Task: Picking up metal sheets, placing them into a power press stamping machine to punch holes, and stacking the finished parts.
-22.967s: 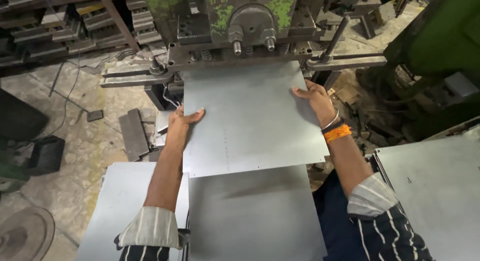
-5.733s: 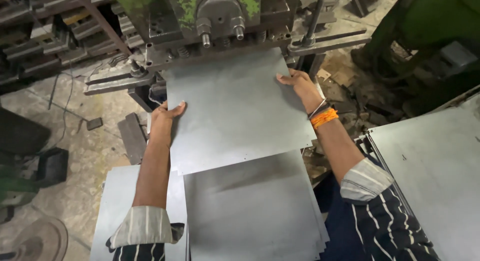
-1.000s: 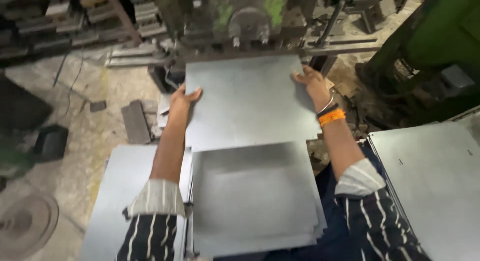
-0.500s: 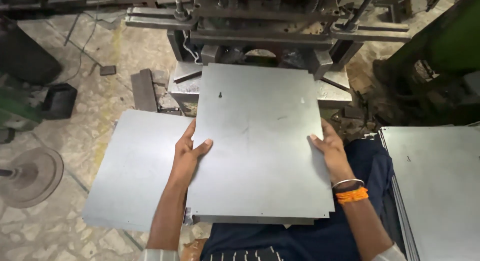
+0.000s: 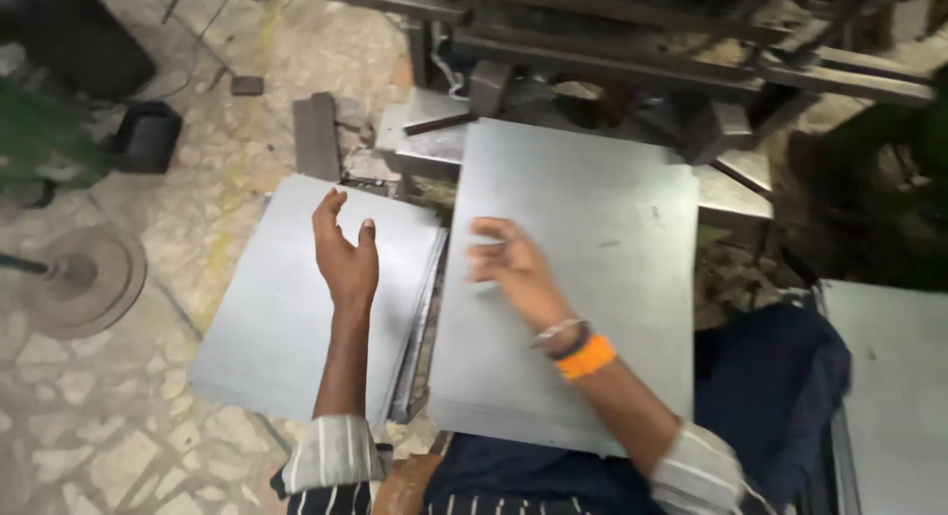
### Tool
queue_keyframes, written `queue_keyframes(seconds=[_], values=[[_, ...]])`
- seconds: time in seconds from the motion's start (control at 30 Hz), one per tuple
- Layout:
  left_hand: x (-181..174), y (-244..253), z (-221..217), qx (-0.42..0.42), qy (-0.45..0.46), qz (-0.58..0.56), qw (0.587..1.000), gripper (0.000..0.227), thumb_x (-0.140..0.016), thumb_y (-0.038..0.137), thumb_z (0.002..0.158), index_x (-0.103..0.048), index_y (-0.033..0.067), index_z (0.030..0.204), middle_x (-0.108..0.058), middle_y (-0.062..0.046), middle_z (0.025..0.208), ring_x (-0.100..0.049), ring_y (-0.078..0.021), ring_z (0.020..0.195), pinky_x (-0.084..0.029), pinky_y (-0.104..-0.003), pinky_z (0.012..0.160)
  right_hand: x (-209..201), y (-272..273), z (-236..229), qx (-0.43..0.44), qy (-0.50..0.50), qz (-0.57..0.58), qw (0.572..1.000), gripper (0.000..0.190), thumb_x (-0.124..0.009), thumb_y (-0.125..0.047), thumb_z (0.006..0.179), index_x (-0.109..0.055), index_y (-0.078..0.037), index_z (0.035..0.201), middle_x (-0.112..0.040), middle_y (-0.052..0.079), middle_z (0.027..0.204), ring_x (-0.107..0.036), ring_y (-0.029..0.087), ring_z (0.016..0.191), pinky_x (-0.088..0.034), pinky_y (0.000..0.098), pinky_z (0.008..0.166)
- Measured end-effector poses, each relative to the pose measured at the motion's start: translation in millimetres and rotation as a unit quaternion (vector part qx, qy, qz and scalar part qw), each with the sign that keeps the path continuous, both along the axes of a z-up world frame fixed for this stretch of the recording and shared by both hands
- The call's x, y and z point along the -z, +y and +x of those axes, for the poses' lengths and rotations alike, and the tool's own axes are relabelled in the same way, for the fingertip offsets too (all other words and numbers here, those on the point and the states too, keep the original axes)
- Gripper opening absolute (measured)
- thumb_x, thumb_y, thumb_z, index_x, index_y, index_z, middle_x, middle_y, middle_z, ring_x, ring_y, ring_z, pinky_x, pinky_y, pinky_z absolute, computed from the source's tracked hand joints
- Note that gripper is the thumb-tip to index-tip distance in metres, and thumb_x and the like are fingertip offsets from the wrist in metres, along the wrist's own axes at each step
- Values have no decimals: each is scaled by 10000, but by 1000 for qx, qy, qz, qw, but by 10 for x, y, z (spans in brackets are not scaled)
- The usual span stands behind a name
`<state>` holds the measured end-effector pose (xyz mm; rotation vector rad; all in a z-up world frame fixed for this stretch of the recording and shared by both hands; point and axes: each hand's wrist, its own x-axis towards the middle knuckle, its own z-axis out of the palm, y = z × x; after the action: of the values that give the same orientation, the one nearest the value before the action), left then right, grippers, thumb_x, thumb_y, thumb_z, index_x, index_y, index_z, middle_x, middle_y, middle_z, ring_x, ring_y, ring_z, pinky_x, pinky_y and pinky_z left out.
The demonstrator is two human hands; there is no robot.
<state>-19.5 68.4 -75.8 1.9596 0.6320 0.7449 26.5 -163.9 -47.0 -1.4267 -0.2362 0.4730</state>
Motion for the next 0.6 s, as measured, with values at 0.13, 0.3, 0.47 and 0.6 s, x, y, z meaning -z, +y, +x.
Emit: queue_keyframes(seconds=[0.13,0.3,0.47,0.6], values=[[415,461,16,-35,62,96,993,438,-690,103,926,-539,124,1336,-503,-64,1443,-496,-301,1359,-433,-486,1099,674,1179,-123,-27,138,74,987,762,-715,129,731,-471,-91,1419,-476,132,1406,-648,307,1112,-657,377,813],[1006,1198,-244,-20,387,240,890,808,-295,630,1081,-424,-4,1564,-373,-217,1639,-284,-390,1536,-87,-649,1215,1319,1800,-174,-7,271,-121,955,839,-806,-165,747,-399,-86,1477,-363,205,1527,-569,314,1275,-577,415,906],[1992,2687,-563,-155,457,92,871,1056,-451,936,881,-549,10,1378,-619,-236,1328,-574,-393,1263,-376,-564,1055,1782,1736,-114,-25,256,-189,948,850,-804,-124,757,-393,-69,1499,-418,207,1508,-543,327,1309,-551,412,948],[2063,3209,-671,-71,506,86,855,723,-516,881,885,-835,232,901,-799,-92,903,-730,-400,1026,-544,-509,832,1855,1662,-149,-30,297,-222,928,956,-847,-215,721,-355,-121,1535,-319,256,1555,-468,405,1362,-482,445,1036]])
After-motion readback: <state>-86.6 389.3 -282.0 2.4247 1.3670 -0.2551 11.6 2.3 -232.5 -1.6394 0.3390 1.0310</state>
